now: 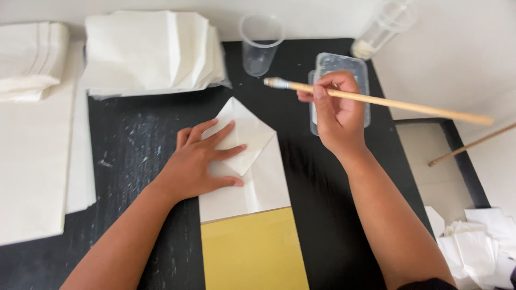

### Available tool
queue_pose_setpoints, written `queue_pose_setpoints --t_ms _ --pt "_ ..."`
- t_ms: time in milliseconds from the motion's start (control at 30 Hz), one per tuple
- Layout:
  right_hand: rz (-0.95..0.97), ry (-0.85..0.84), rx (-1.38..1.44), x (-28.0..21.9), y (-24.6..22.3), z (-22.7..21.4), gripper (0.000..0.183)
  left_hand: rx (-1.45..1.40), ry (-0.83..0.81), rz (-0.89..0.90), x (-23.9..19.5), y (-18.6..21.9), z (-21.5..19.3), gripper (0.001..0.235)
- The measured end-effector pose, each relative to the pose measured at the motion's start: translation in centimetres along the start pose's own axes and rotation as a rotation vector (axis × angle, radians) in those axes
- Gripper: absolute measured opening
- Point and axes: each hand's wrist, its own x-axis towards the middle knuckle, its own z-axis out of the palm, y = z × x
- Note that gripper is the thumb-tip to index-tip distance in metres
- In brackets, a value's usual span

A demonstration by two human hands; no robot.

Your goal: The person folds a white sheet of paper into a triangular shape on a black table. They use a brush to apply a white paste from a container onto the folded edges to secure them. The person then places the folded paper onto a yellow sheet and picks up another white sheet from a stack.

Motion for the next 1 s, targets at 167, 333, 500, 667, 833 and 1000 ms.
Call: queue_pose_setpoints --t_ms 167,333,500,667,833,1000 --pt "-0.255 0.084 -0.403 1.4 -0.6 -3.4 0.015 0.080 0.050 0.065 -0.1 -0.3 0.4 0.070" --pt "-0.079 0.023 -0.619 1.5 0.6 -6.4 0.029 0.126 0.126 0.120 -0.3 -0.3 0.7 0.066" --pt "0.012 -0.198 -1.070 1.1 4.2 -8.1 0.027 0.174 0.213 0.140 -0.4 -0.5 1.2 0.064" --pt "0.166 -0.311 -1.021 -0.1 6.5 -9.2 0.039 0.177 0.203 0.145 -0.3 -0.7 1.3 0.066" --pt "0.315 -0.377 -0.984 0.1 6.1 -9.0 0.075 0.172 0.179 0.126 -0.3 -0.7 1.2 0.066" --pt "0.420 -0.453 -0.999 0.4 5.6 -8.9 0.087 0.203 0.205 0.128 -0.5 -0.8 1.3 0.067"
